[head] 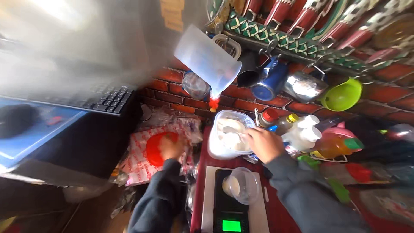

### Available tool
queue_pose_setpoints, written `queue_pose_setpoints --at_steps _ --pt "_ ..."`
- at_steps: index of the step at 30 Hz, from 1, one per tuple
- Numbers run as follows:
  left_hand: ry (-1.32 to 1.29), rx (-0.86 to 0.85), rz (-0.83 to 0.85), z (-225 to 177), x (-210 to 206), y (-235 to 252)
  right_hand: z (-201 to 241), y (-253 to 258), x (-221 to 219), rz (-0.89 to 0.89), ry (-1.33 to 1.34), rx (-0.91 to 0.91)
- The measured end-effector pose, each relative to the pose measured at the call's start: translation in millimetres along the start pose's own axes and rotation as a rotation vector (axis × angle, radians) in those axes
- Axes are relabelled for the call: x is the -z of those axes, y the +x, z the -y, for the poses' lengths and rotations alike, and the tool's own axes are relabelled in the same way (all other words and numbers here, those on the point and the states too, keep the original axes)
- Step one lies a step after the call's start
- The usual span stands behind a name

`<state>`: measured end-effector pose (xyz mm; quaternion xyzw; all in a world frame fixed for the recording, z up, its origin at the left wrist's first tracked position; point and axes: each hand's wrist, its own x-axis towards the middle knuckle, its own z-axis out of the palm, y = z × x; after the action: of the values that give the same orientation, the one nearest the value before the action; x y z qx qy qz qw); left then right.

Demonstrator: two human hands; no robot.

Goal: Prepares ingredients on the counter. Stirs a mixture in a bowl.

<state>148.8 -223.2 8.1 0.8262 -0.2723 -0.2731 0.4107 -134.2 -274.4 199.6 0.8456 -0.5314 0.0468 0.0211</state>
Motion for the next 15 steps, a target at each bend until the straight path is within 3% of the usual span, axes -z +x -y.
queue_pose_setpoints --at_steps 2,4,7,9,12,15 --pt "0.242 0.151 -0.070 61.9 14.8 27.7 7.2 26.2 -6.5 0.084 -0.014 0.064" --pt "0.403 0.263 -0.039 114.5 19.4 44.6 2.6 16.8 -12.2 0.005 0.099 0.097" --pt "0.430 0.264 -0.018 150.0 16.6 57.6 -16.1 -62.2 -38.3 -0.535 0.669 -0.046" --pt "0.384 0.282 0.026 144.3 19.3 63.4 -14.2 -136.0 -76.3 -0.770 0.835 -0.240" --pt "0.293 0.286 0.030 133.4 22.4 62.4 11.3 -197.1 -134.0 -0.575 0.874 -0.284" --pt "0.138 0.240 -0.083 117.2 30.3 41.3 39.9 -176.6 -165.8 -0.490 1.016 -0.265"
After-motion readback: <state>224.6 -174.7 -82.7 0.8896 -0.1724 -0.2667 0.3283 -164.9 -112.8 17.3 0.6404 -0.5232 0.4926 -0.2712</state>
